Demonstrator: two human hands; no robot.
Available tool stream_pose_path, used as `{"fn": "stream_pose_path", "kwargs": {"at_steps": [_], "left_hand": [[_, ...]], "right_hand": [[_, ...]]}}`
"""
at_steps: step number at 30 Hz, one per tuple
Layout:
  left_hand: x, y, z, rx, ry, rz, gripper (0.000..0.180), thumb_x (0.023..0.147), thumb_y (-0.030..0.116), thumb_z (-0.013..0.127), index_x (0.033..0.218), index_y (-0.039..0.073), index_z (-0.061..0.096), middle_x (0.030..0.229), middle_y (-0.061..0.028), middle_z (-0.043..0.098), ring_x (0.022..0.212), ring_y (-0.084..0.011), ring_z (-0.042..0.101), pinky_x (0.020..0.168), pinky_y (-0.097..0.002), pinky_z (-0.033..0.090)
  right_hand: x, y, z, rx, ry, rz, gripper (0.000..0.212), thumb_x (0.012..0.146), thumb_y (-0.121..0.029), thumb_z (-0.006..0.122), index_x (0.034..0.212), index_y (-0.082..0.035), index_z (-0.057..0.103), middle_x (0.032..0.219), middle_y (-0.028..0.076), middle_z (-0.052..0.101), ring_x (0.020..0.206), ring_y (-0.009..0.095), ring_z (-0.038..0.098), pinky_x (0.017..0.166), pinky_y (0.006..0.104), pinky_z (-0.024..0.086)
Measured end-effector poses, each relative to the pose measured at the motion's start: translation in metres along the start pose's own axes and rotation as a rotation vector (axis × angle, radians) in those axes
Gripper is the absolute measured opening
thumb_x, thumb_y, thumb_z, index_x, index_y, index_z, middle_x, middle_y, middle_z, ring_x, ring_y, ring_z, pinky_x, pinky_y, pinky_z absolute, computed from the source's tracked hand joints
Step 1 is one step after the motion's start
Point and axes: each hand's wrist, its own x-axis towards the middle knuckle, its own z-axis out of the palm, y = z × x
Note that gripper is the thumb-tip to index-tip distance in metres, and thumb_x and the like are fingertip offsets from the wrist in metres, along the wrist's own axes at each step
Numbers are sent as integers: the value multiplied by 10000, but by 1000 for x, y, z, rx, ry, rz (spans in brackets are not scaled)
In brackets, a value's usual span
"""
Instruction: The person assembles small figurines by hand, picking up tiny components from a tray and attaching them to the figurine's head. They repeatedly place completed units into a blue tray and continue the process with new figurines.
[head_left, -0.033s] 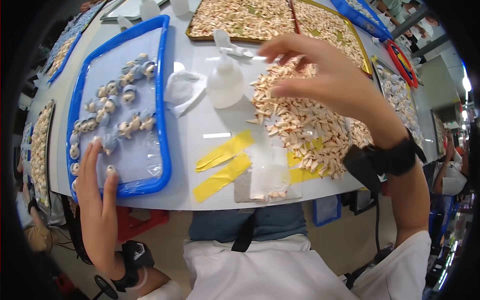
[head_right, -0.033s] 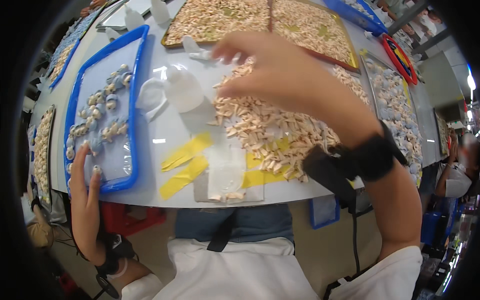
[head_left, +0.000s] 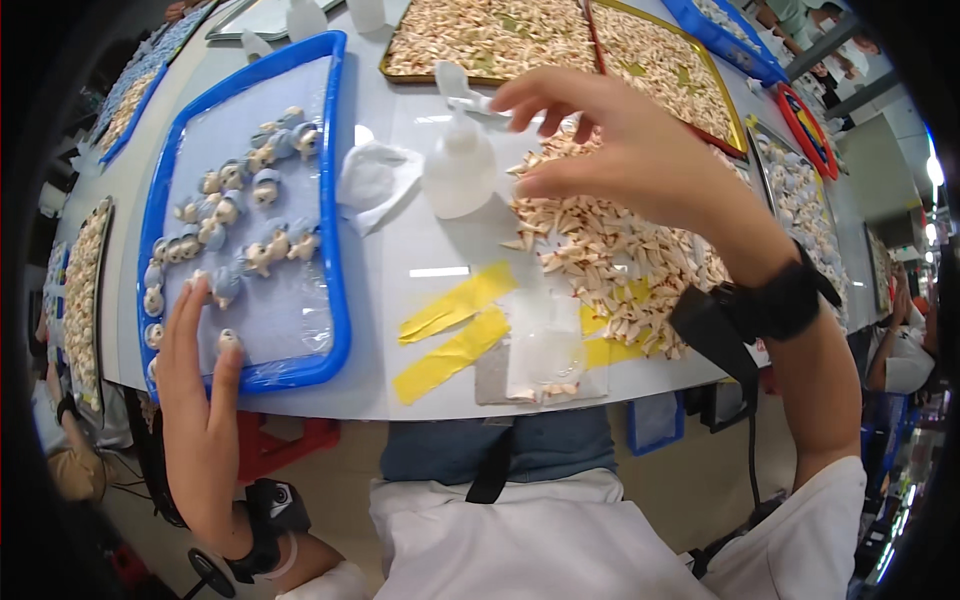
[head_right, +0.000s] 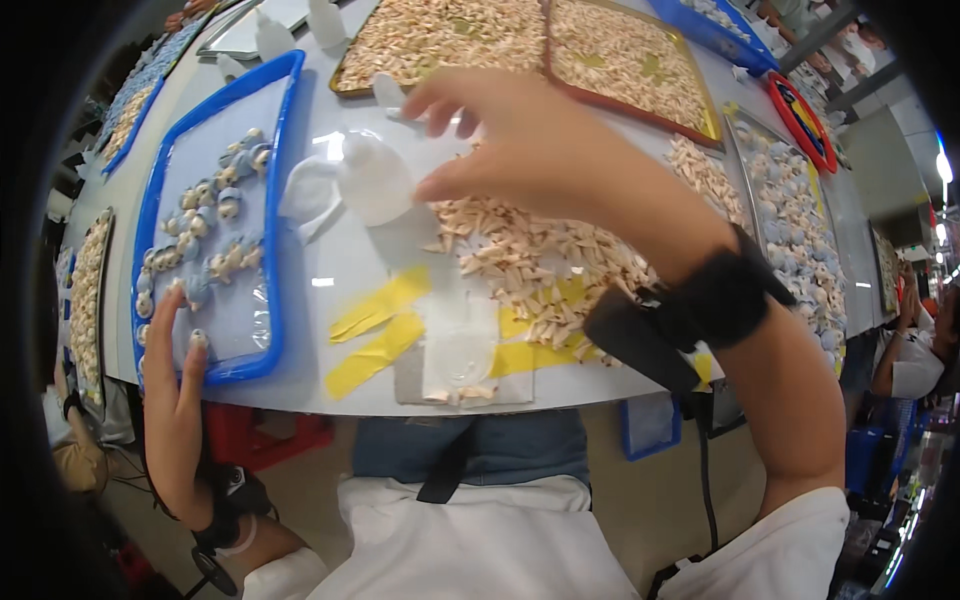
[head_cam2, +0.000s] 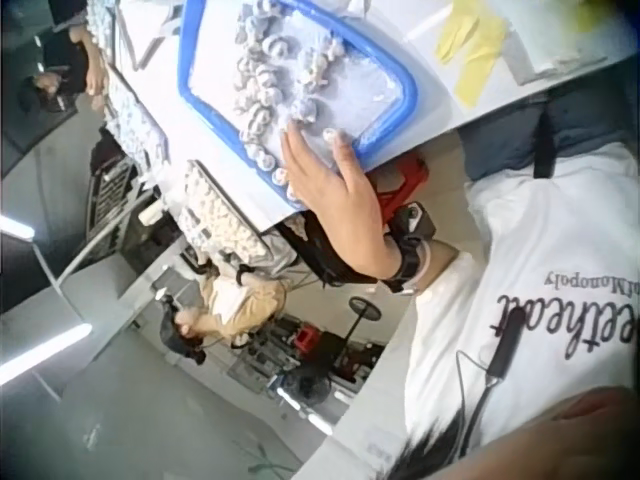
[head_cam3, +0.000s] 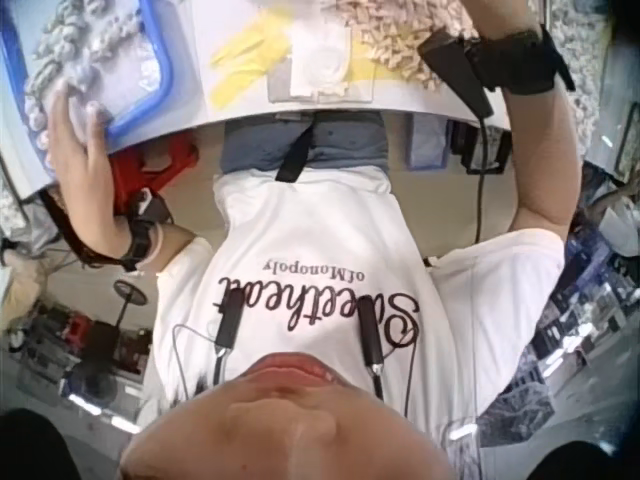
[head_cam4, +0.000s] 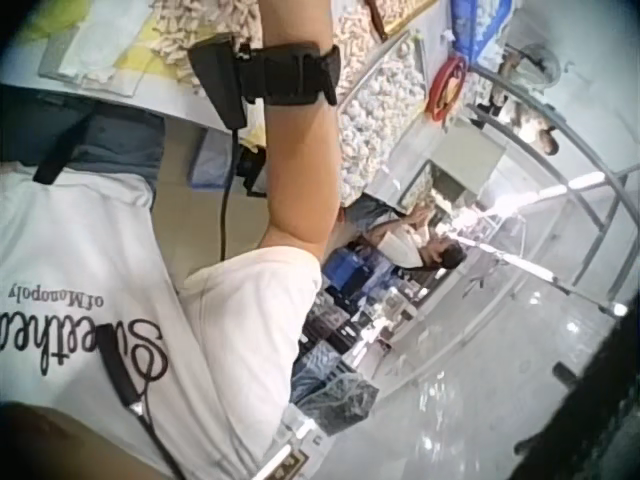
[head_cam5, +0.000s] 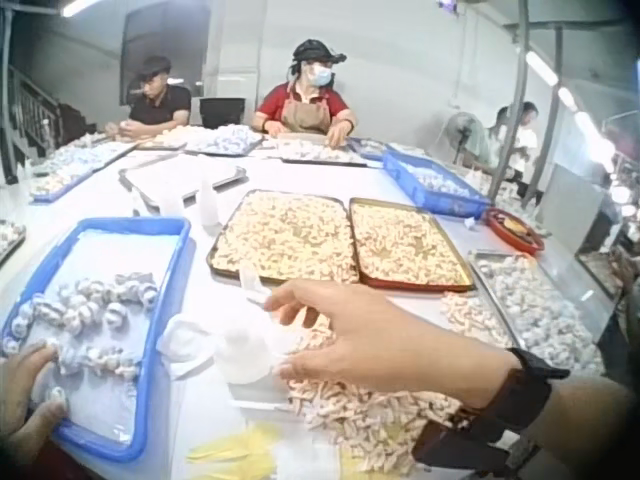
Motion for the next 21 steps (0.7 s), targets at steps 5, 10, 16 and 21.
{"fn": "stream_pose_path", "kwargs": {"at_steps": [5, 10, 16, 21], "left_hand": [[-6, 0, -12, -96, 10, -127, 417, 886, 220, 472, 1273, 77, 408, 1252, -144, 446, 1160, -269, 412, 972, -335, 300], [-8, -12, -13, -112, 88, -233, 364, 872, 199, 493, 1215, 77, 475, 1109, -141, 546, 1023, -259, 513, 882, -335, 381], [-1, 4, -2, -200, 129, -100, 301, 805, 76, 564, 1101, 36, 535, 1032, -104, 582, 905, -203, 540, 731, -288, 425], [4, 12, 7, -281, 188, -32, 251, 756, 14, 592, 1006, 20, 568, 982, -84, 592, 824, -186, 551, 655, -270, 427]], "right_hand": [[25, -9, 25, 5, -90, 25, 421, 623, -234, 719, 974, -32, 605, 925, 89, 596, 829, 199, 543, 738, 303, 414], [2, -23, 11, 490, -67, 179, 377, 676, -222, 688, 971, -1, 611, 880, 77, 621, 845, 157, 579, 789, 277, 437], [-54, -32, -5, 703, 117, 294, 524, 754, -298, 635, 1123, 29, 458, 991, 89, 549, 828, 206, 615, 732, 320, 491], [-96, -50, -5, 827, 100, 500, 496, 719, -282, 666, 1088, 7, 508, 872, 65, 588, 786, 143, 585, 698, 263, 464]]}}
